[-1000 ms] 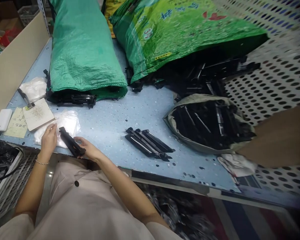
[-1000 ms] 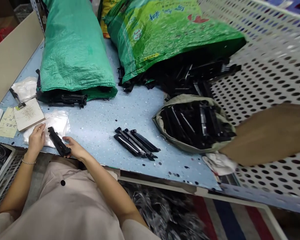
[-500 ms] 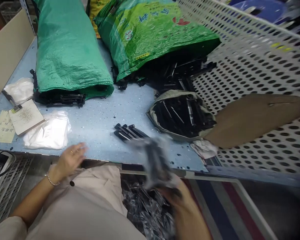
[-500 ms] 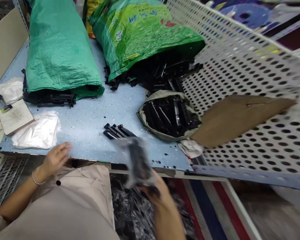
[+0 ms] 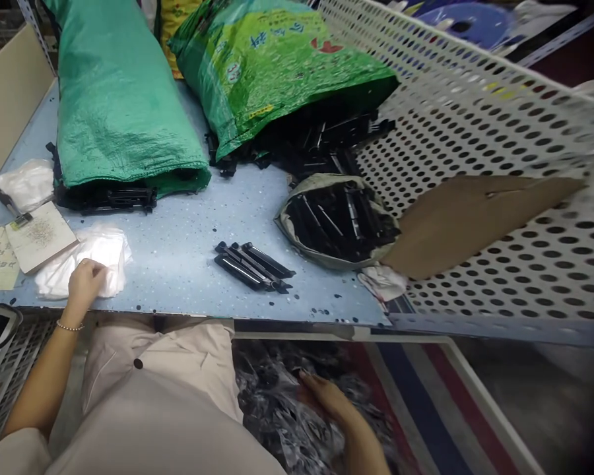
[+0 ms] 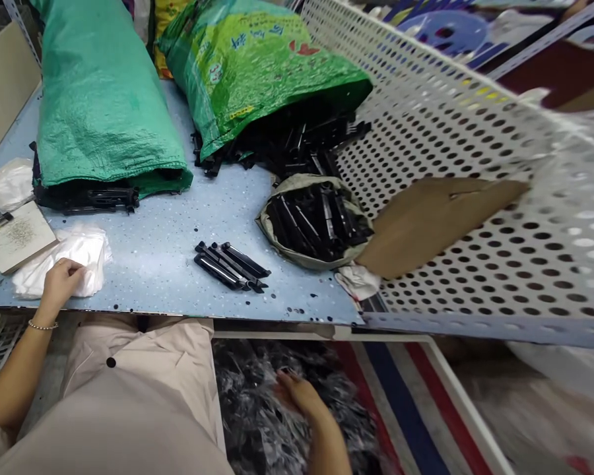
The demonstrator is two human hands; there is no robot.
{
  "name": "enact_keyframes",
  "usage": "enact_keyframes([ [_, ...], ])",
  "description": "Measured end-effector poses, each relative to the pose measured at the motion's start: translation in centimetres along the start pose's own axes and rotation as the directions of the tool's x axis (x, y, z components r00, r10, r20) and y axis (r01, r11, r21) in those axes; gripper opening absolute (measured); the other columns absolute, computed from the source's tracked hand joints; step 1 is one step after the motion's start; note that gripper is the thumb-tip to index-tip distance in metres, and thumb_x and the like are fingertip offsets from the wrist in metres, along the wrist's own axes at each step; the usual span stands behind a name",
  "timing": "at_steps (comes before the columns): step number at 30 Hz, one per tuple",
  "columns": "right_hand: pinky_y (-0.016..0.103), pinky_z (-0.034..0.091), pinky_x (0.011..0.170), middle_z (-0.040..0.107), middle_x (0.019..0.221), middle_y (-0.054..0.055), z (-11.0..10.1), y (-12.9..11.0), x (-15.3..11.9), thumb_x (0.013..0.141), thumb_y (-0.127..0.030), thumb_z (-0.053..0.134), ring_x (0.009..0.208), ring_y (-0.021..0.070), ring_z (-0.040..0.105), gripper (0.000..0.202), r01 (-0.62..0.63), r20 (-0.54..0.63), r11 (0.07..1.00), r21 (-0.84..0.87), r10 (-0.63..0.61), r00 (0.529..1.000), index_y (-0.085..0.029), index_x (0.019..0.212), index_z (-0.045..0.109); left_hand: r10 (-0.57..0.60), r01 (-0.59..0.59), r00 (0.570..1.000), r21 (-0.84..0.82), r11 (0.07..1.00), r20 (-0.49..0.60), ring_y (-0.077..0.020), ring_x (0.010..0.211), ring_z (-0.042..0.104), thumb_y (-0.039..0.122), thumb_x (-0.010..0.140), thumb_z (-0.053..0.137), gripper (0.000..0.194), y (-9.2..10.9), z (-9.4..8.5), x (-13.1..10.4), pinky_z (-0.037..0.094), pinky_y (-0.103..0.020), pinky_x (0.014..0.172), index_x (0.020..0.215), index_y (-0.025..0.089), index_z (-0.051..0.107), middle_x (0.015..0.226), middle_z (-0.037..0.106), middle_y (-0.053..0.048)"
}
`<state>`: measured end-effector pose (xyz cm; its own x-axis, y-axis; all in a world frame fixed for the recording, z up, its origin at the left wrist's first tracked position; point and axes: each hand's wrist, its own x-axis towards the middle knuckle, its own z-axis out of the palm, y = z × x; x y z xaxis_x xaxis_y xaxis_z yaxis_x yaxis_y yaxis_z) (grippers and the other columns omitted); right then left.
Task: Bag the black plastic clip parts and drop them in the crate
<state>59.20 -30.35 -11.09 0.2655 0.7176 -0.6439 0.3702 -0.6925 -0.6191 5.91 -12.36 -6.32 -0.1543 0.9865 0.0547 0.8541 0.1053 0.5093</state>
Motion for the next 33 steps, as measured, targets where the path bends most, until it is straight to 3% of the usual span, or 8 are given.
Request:
enact_keyframes([
  [5,0.03,0.051,0.06,0.071,0.079,0.011,-1.6,-12.2,1.8,0.083,-0.066,0.052,0.065,0.0199,0.065,0.051,0.299,0.156,0.954,-0.007,-0.294,0.943,-0.018,0.092,0.068,0.016,-0.005,0.997,0.136,0.991,-0.081,-0.0236,0.089,0.061,0.033,0.087,0.055,0.017,1.2,0.1,-0.8,0.047,-0.033,0.073,0.092,0.018,0.062,0.096,0.064,-0.009],
  [8,0.036,0.05,0.07,0.072,0.088,0.014,2.5,-20.0,3.7,0.093,-0.056,0.044,0.074,0.0248,0.067,0.052,0.324,-0.055,0.855,-0.404,-0.377,0.925,-0.016,0.123,0.06,0.119,-0.105,0.992,0.248,0.963,-0.044,-0.0269,0.1,0.06,0.034,0.091,0.053,0.02,1.5,0.5,-1.3,0.046,-0.033,0.072,0.095,0.019,0.065,0.105,0.064,-0.012],
  [11,0.043,0.047,0.079,0.072,0.097,0.021,7.5,-24.5,4.6,0.097,-0.052,0.043,0.091,0.0347,0.069,0.056,0.225,-0.014,0.623,-0.75,-0.355,0.935,-0.013,0.137,0.051,0.061,-0.059,0.998,0.105,0.993,-0.017,-0.0213,0.088,0.062,0.029,0.093,0.05,0.021,0.6,0.1,-0.9,0.046,-0.03,0.073,0.083,0.02,0.066,0.092,0.066,-0.007],
  [15,0.036,0.045,0.073,0.074,0.093,0.015,10.4,-24.4,3.3,0.102,-0.052,0.026,0.091,0.0325,0.07,0.049,0.362,0.177,0.53,-0.767,-0.367,0.913,-0.021,0.126,0.057,0.042,-0.041,0.999,0.023,0.999,-0.034,-0.0195,0.081,0.061,0.039,0.088,0.062,0.02,0.2,-0.2,-1.3,0.047,-0.03,0.071,0.084,0.02,0.064,0.089,0.064,-0.005],
  [20,0.032,0.041,0.067,0.073,0.092,0.013,8.4,-19.8,2.4,0.1,-0.04,0.036,0.082,0.0294,0.069,0.031,0.327,0.133,0.534,-0.78,-0.37,0.919,-0.021,0.11,0.058,0.14,-0.138,0.99,0.104,0.985,-0.01,-0.0233,0.097,0.06,0.026,0.09,0.056,0.013,0.6,0.5,-1.7,0.045,-0.031,0.073,0.089,0.021,0.068,0.098,0.065,-0.009],
  [24,0.035,0.045,0.071,0.072,0.096,0.011,6.3,-16.7,3.4,0.09,-0.033,0.05,0.079,0.0256,0.067,0.038,0.356,0.038,0.754,-0.552,-0.403,0.914,-0.017,0.124,0.051,-0.073,0.07,0.997,-0.272,0.96,-0.001,-0.0172,0.073,0.058,0.034,0.08,0.068,0.018,-1.2,0.2,0.1,0.044,-0.029,0.069,0.072,0.019,0.063,0.076,0.062,-0.002],
  [27,0.034,0.05,0.073,0.071,0.089,0.007,7.1,-17.1,3.4,0.085,-0.043,0.059,0.078,0.0213,0.066,0.056,0.391,0.148,0.919,-0.056,-0.38,0.913,-0.017,0.134,0.048,-0.174,0.218,0.976,-0.541,0.813,0.131,-0.0148,0.063,0.055,0.044,0.077,0.069,0.026,-2.6,-0.4,1.2,0.043,-0.027,0.061,0.076,0.018,0.066,0.068,0.061,0.0],
  [33,0.024,0.053,0.062,0.071,0.083,0.004,17.5,-23.6,1.9,0.071,-0.038,0.081,0.075,0.0165,0.068,0.036,-0.07,0.627,0.796,0.601,-0.416,0.659,-0.018,0.096,0.065,0.014,-0.042,0.995,-0.287,0.957,-0.1,-0.0219,0.092,0.066,0.023,0.084,0.055,0.015,-2.3,-0.8,0.3,0.052,-0.038,0.088,0.09,0.018,0.068,0.095,0.071,-0.008],
])
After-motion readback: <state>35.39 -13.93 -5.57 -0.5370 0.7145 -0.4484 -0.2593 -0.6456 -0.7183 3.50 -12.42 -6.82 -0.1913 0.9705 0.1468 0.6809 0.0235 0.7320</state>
